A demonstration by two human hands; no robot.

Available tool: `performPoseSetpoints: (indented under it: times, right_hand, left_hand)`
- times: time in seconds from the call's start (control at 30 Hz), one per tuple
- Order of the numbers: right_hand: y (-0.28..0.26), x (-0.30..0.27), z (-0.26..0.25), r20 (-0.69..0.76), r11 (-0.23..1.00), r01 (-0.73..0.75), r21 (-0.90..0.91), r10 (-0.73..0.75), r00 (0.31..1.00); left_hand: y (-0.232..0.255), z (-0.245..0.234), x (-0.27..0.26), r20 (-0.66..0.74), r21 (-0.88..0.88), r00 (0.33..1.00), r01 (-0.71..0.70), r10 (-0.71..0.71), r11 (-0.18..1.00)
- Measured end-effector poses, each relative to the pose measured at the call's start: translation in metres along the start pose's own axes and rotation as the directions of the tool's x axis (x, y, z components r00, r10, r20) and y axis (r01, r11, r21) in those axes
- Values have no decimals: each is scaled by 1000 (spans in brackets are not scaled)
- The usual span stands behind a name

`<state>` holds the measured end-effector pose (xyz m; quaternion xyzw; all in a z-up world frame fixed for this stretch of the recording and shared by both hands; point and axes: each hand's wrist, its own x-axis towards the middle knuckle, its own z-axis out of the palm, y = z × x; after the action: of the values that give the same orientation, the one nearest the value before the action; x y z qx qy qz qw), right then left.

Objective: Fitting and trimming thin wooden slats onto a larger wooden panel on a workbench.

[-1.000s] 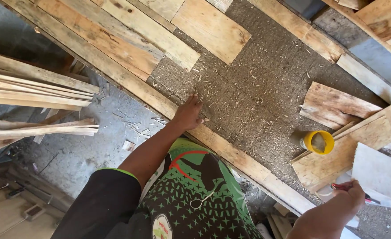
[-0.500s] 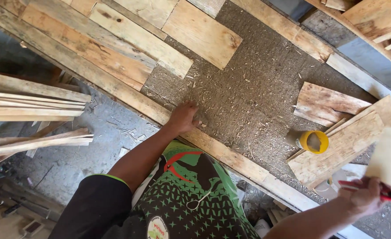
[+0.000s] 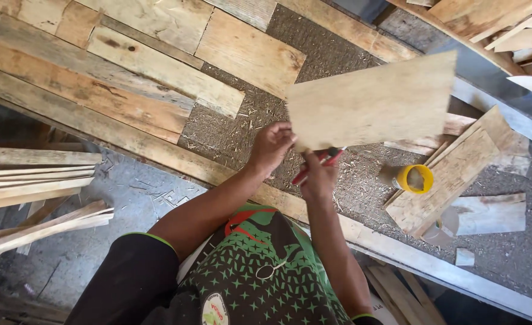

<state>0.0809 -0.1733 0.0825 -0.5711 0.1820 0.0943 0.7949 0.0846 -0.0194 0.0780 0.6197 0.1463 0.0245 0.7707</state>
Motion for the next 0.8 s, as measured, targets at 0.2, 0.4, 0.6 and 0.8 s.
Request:
performPoseSetpoints:
  times: [0.2, 0.4, 0.6, 0.8]
  right_hand:
    - [15, -2, 12, 28, 996, -56, -76, 59, 998]
    - [20, 15, -34, -214, 995, -96, -6, 92, 972]
    - [2, 15, -42, -292, 1000, 5, 18, 0, 957]
    - [48, 25, -74, -247, 989, 60, -135, -92, 965]
  left_hand:
    - [-16, -43, 16, -188, -211, 959, 172, -212, 962]
    - [-13, -105, 29, -354, -75, 896, 258, -268, 963]
    - [-31, -147, 22, -316, 78, 910, 306, -267, 949]
    - [-91, -159, 14, -225, 147, 961, 196, -161, 969]
